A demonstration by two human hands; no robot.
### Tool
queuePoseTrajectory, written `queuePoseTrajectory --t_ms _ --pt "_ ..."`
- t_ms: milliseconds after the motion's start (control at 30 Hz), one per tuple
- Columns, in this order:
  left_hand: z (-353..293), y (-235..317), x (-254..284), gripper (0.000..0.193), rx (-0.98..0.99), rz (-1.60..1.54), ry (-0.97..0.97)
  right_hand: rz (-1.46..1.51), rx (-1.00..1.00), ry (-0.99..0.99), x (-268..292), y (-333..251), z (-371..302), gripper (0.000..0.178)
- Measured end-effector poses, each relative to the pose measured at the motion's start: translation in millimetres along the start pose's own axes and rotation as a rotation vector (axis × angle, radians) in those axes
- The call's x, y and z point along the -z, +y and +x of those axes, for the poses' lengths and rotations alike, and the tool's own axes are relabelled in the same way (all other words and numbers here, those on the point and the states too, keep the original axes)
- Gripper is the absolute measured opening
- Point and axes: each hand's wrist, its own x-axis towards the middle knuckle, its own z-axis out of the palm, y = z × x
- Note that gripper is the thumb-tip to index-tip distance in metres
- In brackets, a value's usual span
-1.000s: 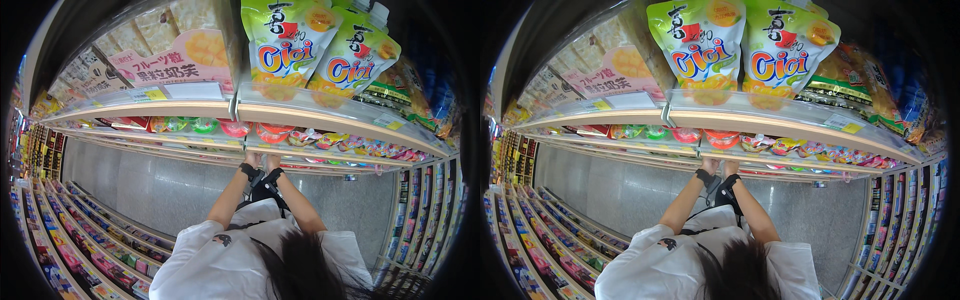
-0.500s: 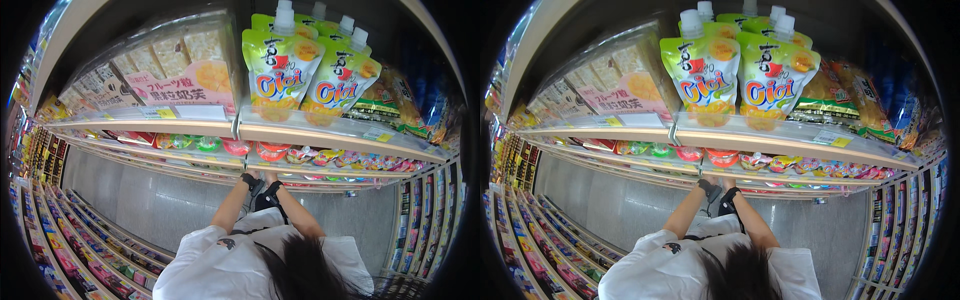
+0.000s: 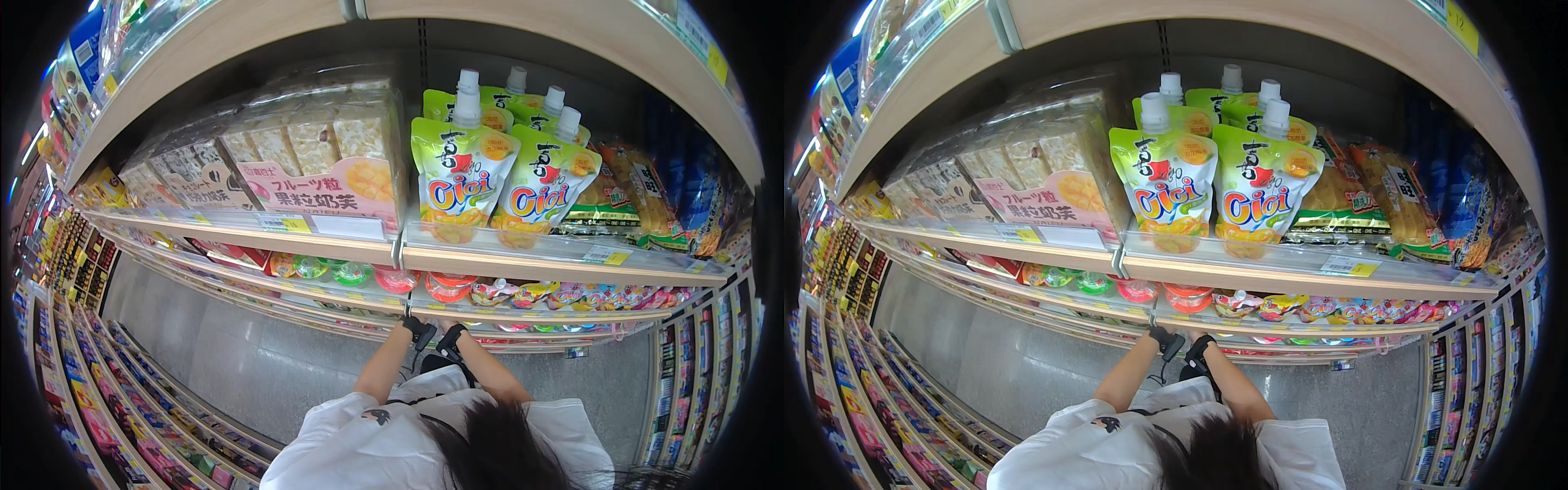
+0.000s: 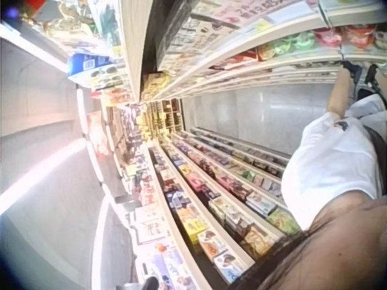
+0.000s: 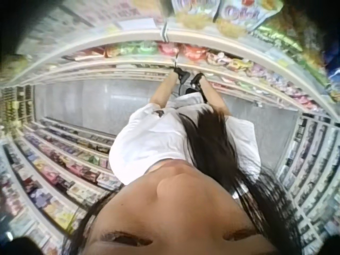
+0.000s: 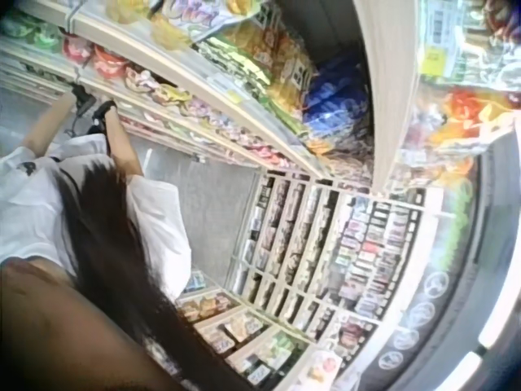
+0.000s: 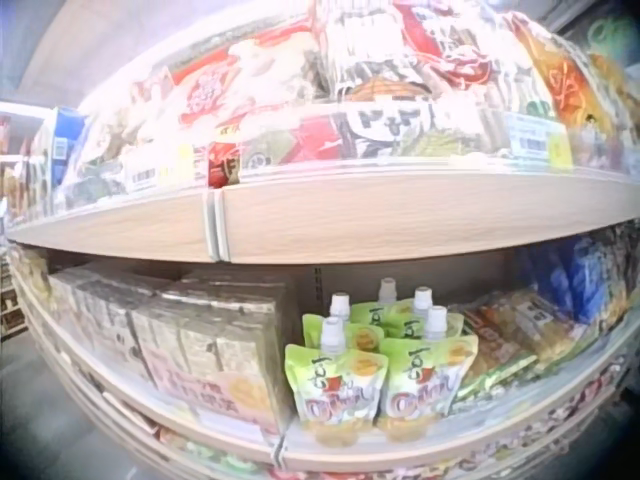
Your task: The person wipes the exterior surfaces of a yogurt container and a drink pouch using a white cloth while standing in a grocery aisle.
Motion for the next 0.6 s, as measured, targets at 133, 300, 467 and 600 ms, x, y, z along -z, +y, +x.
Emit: queuePoseTrajectory --t_ms 133,300,467,600 --pt "-15 5 -7 0.02 0.019 -0.139 0.015 -0.084 0.06 -0.053 1 11 -7 0.035" --pt "-49 -5 1 0.019 0.33 -0.078 -0.199 0.219 0.113 -0.041 -18 39 -59 0.028" --pt "-152 -35 -6 0.061 0.384 -0.219 -0.268 0.17 -0.121 -0.068 5 110 -130 0.021" --pt "-239 -106 88 0.058 0.609 -0.108 -0.016 0.403 -0.521 -0.052 45 136 -186 0.014"
